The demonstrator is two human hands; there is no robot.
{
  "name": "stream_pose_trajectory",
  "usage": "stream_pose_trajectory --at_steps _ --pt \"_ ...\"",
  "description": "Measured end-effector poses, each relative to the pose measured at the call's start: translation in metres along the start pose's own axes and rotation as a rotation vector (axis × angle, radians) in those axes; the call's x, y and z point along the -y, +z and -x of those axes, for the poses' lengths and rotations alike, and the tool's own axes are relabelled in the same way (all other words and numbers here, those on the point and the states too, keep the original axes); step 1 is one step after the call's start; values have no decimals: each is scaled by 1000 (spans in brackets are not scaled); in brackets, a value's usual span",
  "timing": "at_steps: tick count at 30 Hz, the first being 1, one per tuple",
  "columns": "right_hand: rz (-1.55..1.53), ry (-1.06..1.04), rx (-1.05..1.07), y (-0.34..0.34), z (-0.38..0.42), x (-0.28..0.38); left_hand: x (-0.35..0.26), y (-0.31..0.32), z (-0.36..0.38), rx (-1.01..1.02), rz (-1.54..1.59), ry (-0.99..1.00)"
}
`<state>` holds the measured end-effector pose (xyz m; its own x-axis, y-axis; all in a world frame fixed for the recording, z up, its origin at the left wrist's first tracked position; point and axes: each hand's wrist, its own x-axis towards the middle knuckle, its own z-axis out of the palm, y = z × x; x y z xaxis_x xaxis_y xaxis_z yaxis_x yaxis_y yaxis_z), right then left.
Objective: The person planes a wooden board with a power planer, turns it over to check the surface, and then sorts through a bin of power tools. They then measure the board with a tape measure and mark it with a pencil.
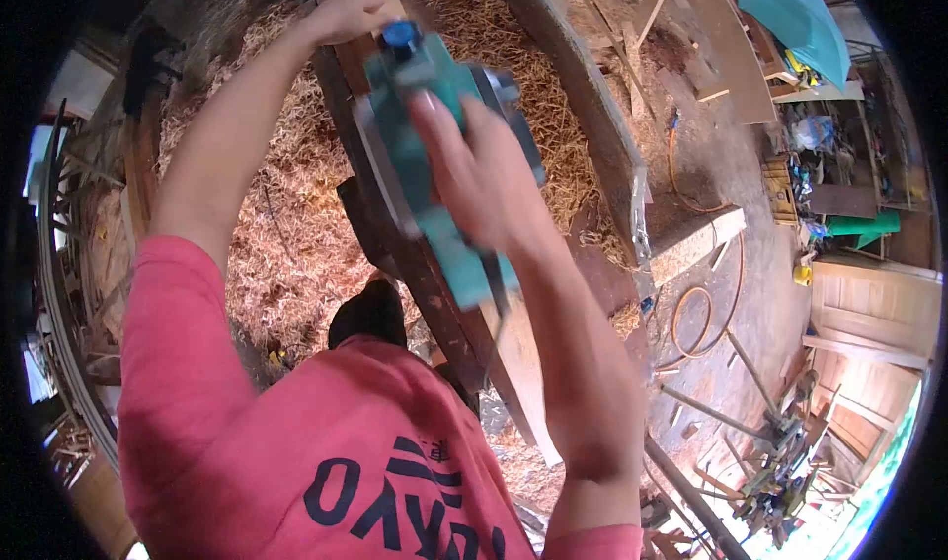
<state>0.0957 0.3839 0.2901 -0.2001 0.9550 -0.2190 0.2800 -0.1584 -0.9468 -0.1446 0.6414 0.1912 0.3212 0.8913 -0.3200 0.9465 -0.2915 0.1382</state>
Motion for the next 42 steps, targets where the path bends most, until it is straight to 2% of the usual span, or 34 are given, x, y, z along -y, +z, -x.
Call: stream_pose_trajectory --at_steps 1,2,3,4,7,9,11,13,14,16,17,20,22,23,24,25,26,28,29,32,33,36,38,40,42 --pt "-5 3 4 -5 31 -10 -1 7 3 -47 -2 -11" --pt "-78 42 -18 -8 68 -17 1 22 3 -218 1 -7" --pt "-42 119 10 -17 108 -20 0 21 6 -198 19 -12" --pt "-2 82 16 -26 148 -36 -1 21 8 -178 37 -19" --pt "-99 190 10 -47 271 -66 7 32 5 -278 57 32" --pt "13 186 -143 -46 344 -82 7 29 6 -244 25 51" --pt "-4 229 -167 -59 410 -109 6 29 7 -249 4 74" --pt "-80 327 -67 -68 423 -107 7 35 9 -271 -31 54" --pt "-50 328 -85 -69 423 -114 7 36 7 -289 -49 46" --pt "9 336 -114 -58 387 -99 6 34 11 -284 -67 45" --pt "-27 126 -18 -54 342 -90 4 32 12 -282 -76 48" --pt "-41 129 -22 -40 269 -71 0 23 19 -287 -118 108" --pt "50 105 50 -30 194 -40 6 31 17 -425 -100 157" --pt "207 50 5 -20 161 -24 9 33 15 -478 -97 189" --pt "218 46 -27 -12 129 -16 14 36 13 -532 -94 219" --pt "228 43 -59 -5 97 -8 20 46 7 -693 -83 288" --pt "89 98 -80 1 70 -4 23 43 6 -602 -31 288" --pt "40 114 -76 16 16 8 27 20 10 -423 68 285" --pt "15 118 -76 21 -3 14 30 -1 12 -227 83 220" --pt "-63 150 4 11 -11 10 92 17 -32 -563 480 171" --pt "-66 139 24 9 -12 11 115 29 -54 -741 604 76" --pt "-110 150 -18 14 -16 16 168 66 -119 -779 804 -157" --pt "-134 146 -94 21 -14 15 200 125 -191 -861 1208 -14" --pt "-64 166 -75 17 -12 9 182 111 -208 -651 2073 -22" --pt "-39 183 -81 18 -12 8 188 148 -237 -624 1679 273"
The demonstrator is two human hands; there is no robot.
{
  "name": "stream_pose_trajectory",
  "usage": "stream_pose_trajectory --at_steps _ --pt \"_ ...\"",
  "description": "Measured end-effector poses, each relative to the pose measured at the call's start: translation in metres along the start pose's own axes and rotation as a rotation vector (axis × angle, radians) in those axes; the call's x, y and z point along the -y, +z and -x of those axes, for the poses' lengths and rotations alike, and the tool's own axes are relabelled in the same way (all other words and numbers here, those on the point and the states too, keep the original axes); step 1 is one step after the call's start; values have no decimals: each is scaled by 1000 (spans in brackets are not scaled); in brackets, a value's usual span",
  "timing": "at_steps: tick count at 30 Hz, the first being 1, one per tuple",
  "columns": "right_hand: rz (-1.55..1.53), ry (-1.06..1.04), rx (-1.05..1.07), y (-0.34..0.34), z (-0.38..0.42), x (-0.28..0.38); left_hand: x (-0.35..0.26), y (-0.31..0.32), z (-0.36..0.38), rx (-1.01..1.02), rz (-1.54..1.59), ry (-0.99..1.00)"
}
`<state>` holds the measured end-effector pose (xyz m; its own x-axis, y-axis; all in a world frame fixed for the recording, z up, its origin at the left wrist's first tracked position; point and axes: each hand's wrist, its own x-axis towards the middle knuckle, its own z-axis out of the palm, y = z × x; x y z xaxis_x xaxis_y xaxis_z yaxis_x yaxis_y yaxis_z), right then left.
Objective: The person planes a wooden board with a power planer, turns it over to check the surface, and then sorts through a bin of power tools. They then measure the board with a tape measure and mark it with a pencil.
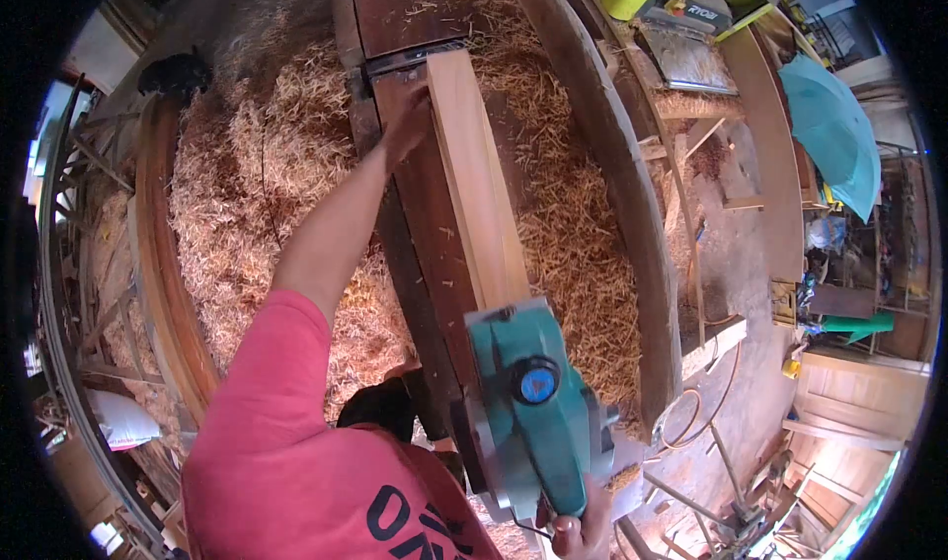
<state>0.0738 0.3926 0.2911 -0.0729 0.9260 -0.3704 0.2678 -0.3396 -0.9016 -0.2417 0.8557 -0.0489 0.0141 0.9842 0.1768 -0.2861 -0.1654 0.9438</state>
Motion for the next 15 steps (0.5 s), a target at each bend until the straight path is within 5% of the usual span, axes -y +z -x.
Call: stream_pose_trajectory --at_steps 1,4,6,7,10,15 --pt "-11 6 -13 1 0 1 -48 17 10 -6 -453 35" --pt "17 -10 -101 6 -13 2 -34 13 17 -85 -464 -90" --pt "70 -80 -256 21 -43 11 -33 18 22 -190 -598 104" --pt "-45 2 -53 18 -65 27 -32 22 23 -243 -663 205" --pt "7 8 77 26 -135 66 -48 29 25 -269 -679 91" --pt "-68 -93 48 72 -277 125 -24 21 28 -241 -727 182"
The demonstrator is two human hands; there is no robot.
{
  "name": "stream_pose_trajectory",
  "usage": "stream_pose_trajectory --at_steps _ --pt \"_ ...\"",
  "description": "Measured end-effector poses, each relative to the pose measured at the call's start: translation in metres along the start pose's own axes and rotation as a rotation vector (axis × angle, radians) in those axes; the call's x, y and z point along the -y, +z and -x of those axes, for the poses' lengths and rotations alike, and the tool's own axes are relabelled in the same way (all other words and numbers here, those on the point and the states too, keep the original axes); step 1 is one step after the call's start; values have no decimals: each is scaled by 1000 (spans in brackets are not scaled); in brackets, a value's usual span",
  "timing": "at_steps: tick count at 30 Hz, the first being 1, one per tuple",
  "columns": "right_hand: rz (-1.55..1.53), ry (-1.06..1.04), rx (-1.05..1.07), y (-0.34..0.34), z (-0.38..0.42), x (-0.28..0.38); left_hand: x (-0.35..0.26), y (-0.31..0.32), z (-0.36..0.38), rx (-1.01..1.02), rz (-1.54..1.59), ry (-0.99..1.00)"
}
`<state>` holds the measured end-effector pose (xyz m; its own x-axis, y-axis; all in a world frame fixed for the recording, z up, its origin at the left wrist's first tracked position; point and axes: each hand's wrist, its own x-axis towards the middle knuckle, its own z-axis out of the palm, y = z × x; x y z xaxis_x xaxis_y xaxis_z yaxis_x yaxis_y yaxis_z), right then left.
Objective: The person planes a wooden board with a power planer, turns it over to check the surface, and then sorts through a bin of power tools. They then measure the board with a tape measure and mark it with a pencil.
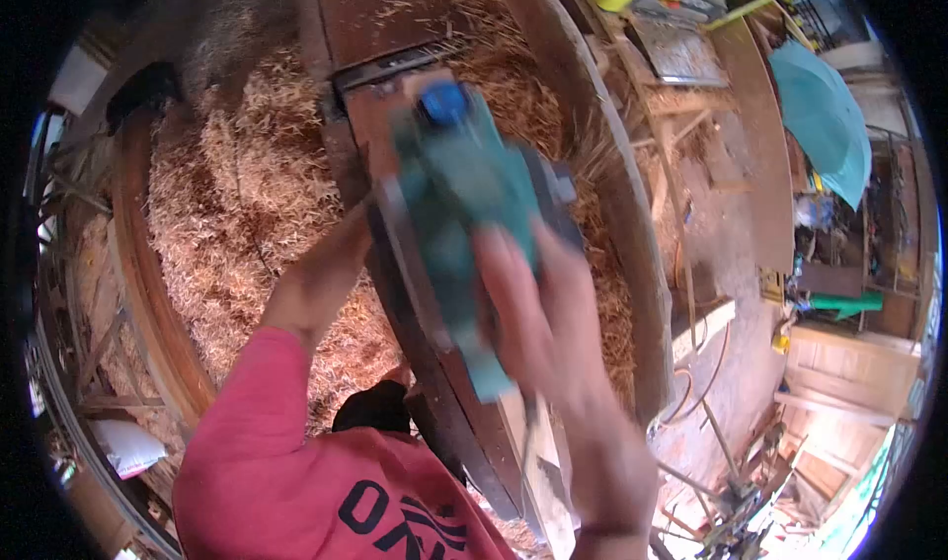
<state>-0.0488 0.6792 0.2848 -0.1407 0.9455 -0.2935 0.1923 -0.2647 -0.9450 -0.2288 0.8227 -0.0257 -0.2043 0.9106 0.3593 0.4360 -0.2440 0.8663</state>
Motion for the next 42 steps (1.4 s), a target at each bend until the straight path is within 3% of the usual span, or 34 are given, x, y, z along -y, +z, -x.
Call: stream_pose_trajectory --at_steps 3,7,11,13,15,17,18,20,21,23,26,29,30,31,33,36,40,42 --pt "146 -110 2 16 -83 23 9 2 5 6 16 -11" --pt "133 -194 19 17 -95 15 8 7 -2 -29 -11 8" --pt "37 -98 25 -8 11 -9 15 13 -1 -56 -4 13" --pt "15 129 4 -28 93 -24 20 11 -1 -70 5 26" --pt "281 232 28 -58 179 -56 11 8 -1 -99 -55 32" --pt "247 401 -36 -70 259 -65 1 4 0 -105 -159 -10" --pt "421 421 -46 -76 298 -74 0 5 0 -89 -160 -47" --pt "-362 804 -417 -95 412 -129 -1 4 0 -72 -169 -105" --pt "-614 888 -625 -93 424 -122 -2 5 -1 -69 -175 -126" --pt "-719 927 -677 -107 460 -146 0 6 3 -63 -175 -136" --pt "257 696 -142 -94 399 -102 8 8 0 -94 -181 -108" --pt "410 516 -105 -81 343 -80 -4 7 1 -95 -205 -138" --pt "259 603 -107 -81 328 -83 -15 4 -1 -74 -202 -159" --pt "381 508 -56 -75 297 -67 -21 2 -1 -56 -198 -182" --pt "158 451 -178 -59 249 -58 -25 1 1 -68 -182 -172" --pt "344 241 63 -58 174 -34 -29 -2 0 -65 -165 -189" --pt "298 220 17 -36 97 -18 -25 -1 -2 -57 -192 -216" --pt "227 221 -3 -21 54 -6 -20 -4 -1 -96 -145 -83"
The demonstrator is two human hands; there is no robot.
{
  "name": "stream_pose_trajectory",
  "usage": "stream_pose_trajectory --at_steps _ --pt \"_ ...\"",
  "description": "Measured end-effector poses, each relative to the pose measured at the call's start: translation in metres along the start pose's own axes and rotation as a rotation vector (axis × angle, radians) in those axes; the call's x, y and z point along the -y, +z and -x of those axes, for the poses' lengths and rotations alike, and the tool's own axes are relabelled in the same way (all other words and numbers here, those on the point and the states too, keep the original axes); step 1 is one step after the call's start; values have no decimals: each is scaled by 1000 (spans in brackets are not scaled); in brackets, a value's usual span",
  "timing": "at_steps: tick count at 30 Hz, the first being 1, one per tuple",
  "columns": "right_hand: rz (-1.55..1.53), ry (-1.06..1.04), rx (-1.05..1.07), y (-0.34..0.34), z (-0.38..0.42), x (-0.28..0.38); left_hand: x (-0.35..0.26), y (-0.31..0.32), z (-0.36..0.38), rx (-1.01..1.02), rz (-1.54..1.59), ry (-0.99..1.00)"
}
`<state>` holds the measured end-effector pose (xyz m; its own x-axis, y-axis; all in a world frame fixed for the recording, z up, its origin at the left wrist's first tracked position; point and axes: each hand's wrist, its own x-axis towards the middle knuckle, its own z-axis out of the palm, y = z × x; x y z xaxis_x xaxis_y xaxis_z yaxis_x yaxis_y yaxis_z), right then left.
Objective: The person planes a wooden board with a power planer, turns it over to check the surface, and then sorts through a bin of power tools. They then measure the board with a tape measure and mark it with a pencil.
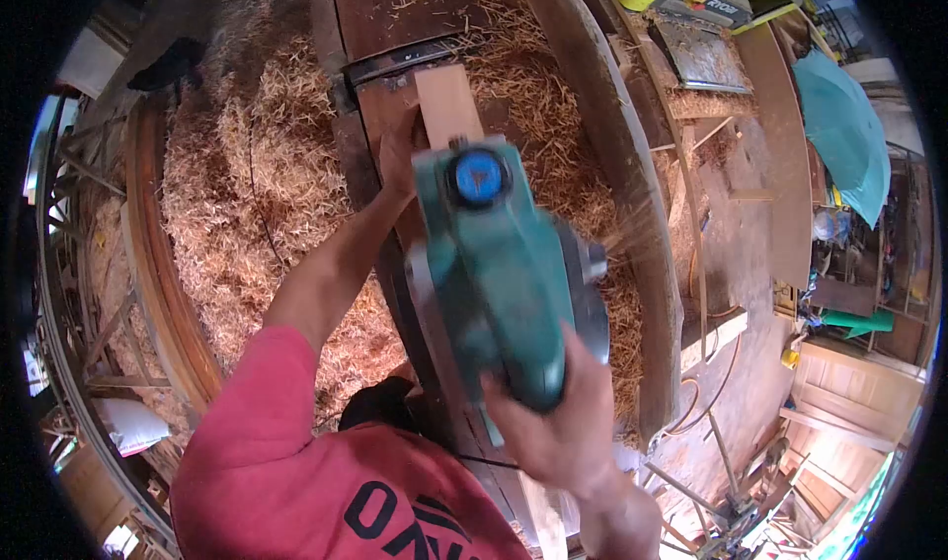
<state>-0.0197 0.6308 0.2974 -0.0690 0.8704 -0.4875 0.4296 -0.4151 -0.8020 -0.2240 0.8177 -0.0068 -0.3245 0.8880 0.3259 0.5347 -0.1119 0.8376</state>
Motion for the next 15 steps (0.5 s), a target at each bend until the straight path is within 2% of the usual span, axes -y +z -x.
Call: stream_pose_trajectory --at_steps 1,2,3,5,6,7,8,9,11,12,14,15 --pt "-30 -49 5 4 -20 14 5 1 1 -21 29 61" --pt "-61 -98 11 8 -41 28 18 5 3 78 163 -50" --pt "-86 -155 13 13 -63 43 28 12 6 109 198 -76" --pt "11 -404 20 20 -118 66 34 17 9 119 205 -74" --pt "80 -483 -40 23 -146 73 33 18 10 118 187 -55" --pt "84 -400 -88 29 -174 82 33 18 9 117 162 -38" --pt "-9 -462 -80 36 -199 89 34 14 8 106 130 -20" --pt "62 -434 -18 29 -197 102 36 13 8 99 101 -5" --pt "90 -430 -59 24 -165 108 41 11 10 100 62 17" --pt "56 -465 -160 32 -135 100 41 11 11 98 52 28" --pt "77 -481 -173 22 -107 64 38 10 10 82 22 59" --pt "123 -468 -79 11 -101 31 36 11 12 82 8 67"
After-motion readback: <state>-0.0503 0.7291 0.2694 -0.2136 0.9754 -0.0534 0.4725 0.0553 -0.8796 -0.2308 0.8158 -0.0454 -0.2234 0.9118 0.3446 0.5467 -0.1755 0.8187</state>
